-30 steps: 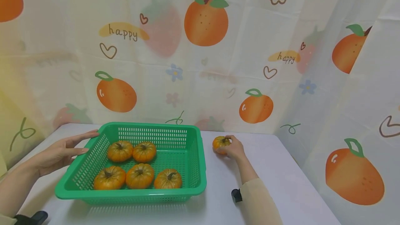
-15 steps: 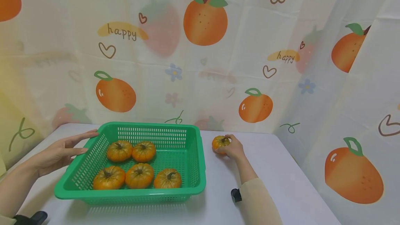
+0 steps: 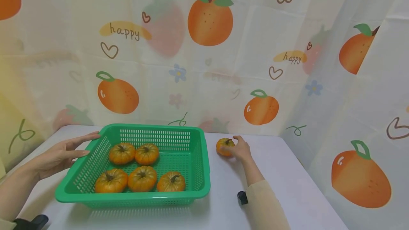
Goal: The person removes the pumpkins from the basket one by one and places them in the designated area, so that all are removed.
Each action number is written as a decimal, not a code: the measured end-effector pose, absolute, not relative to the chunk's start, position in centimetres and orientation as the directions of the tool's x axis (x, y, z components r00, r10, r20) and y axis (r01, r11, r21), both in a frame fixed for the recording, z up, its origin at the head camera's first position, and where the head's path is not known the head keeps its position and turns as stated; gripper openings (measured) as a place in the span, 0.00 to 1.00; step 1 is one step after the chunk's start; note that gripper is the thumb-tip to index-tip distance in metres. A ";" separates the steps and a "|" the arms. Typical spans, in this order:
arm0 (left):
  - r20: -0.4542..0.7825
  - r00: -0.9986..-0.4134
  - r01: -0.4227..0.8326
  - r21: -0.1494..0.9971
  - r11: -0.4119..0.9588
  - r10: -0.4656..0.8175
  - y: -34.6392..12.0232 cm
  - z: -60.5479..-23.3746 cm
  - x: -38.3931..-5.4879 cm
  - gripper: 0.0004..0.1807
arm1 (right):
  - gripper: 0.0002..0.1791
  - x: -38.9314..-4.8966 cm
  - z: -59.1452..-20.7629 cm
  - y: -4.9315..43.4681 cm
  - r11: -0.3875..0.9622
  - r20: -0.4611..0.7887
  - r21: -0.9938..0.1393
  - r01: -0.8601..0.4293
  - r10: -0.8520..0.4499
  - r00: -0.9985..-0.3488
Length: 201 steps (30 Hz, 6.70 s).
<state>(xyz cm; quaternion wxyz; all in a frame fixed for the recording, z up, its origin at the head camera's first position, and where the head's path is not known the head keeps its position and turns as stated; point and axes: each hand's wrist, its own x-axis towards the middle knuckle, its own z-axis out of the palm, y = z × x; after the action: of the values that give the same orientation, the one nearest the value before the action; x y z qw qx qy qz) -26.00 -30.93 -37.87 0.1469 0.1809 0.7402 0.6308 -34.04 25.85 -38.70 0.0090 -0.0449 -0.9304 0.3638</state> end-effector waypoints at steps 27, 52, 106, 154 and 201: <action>0.026 -0.884 0.103 0.985 0.141 0.467 -31.0 -38.1 -26.1 0.31 | 0.32 -36.2 -29.5 23.7 0.691 0.195 -0.720 -0.065 0.111 -0.974; 0.041 -0.865 0.111 0.988 0.110 0.501 -31.4 -38.2 -26.2 0.31 | 0.26 -35.3 -26.2 14.1 0.570 0.191 -0.789 -0.230 -0.129 -0.973; 0.042 -0.863 0.092 0.993 0.076 0.504 -31.3 -38.3 -26.2 0.31 | 0.39 -36.6 -33.3 2.9 0.615 -0.218 -0.558 -0.557 -0.757 -0.617; 0.039 -0.868 0.103 0.989 0.102 0.495 -31.1 -38.1 -26.0 0.32 | 0.38 -35.7 -34.6 2.7 0.678 -0.309 -0.466 -0.568 -0.726 -0.614; 0.060 -0.860 0.122 0.988 0.091 0.507 -31.0 -38.2 -26.2 0.31 | 0.39 -37.6 -26.5 11.3 0.636 -0.162 -0.617 -0.464 -0.680 -0.715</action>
<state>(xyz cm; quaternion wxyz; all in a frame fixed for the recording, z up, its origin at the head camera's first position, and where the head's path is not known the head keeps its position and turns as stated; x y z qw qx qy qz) -26.23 -31.05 -38.20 0.1506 0.2176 0.7231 0.6381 -37.65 11.34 -26.49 -0.1939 0.3238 -0.8833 0.2781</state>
